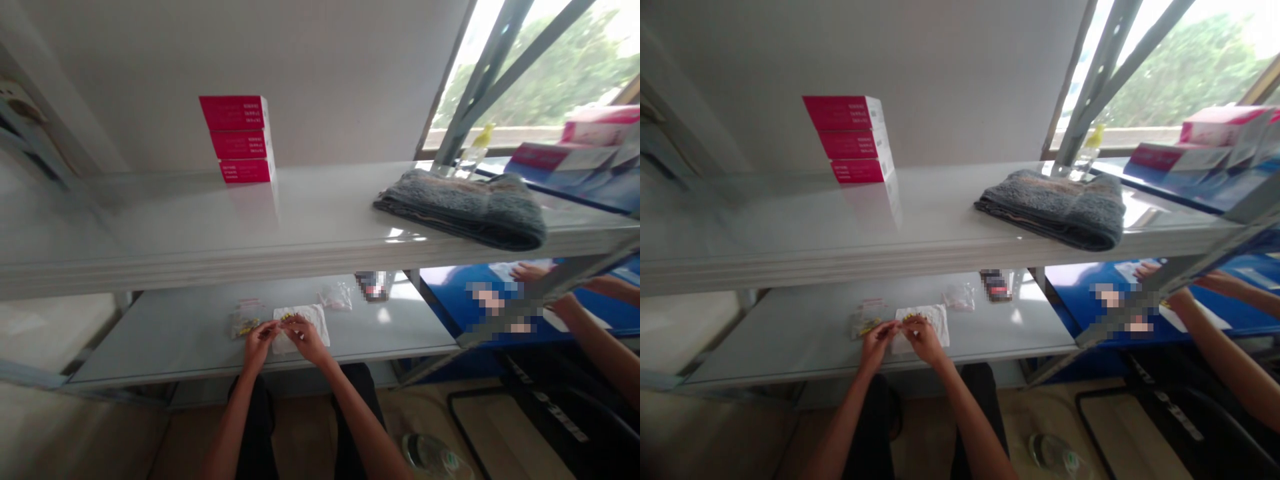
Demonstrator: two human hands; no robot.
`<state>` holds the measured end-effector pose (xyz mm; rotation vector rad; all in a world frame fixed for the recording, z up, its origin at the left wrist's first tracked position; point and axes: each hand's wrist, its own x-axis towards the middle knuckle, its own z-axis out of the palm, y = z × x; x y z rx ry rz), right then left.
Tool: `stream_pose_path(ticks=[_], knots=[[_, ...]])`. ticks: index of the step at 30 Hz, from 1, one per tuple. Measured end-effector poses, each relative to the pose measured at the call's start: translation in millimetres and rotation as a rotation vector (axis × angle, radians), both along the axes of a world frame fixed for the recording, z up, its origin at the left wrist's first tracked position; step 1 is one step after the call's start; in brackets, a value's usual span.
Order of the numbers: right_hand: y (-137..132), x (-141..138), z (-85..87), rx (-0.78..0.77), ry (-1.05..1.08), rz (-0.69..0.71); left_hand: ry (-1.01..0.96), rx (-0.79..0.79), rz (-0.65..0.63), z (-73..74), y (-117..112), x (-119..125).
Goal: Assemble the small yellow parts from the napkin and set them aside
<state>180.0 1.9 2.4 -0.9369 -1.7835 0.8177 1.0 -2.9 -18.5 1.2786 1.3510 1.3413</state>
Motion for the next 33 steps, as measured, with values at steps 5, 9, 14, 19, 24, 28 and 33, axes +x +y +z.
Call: stream_pose_path(ticks=[5, 9, 14, 19, 24, 28, 33], knots=[[5.1, 10.3, -9.5, 0.019, -0.17, -0.26, -0.278, 0.021, 0.16, -1.2, 2.5, -1.3], [8.1, 8.9, -18.6, 0.097, -0.416, -0.251, -0.396, 0.007, 0.156, -5.2, 5.8, -3.1], [6.6, 2.1, -13.2, 0.087, -0.331, -0.265, -0.374, -0.022, 0.11, -7.3, 6.3, -2.5], [3.6, -2.4, 10.0, -0.021, -0.03, -0.148, -0.234, -0.032, 0.039, -5.2, 4.6, 0.0], [1.3, -4.4, 26.8, -0.056, -0.2, -0.073, -0.186, 0.006, -0.001, -5.2, 3.1, 0.9], [0.3, -4.1, 26.5, -0.193, -0.1, -0.018, -0.163, 0.004, -0.01, -4.0, 2.2, -0.7], [3.2, -3.7, 15.7, -0.324, 0.114, 0.122, -0.193, 0.038, 0.002, -5.7, 3.9, -1.3]])
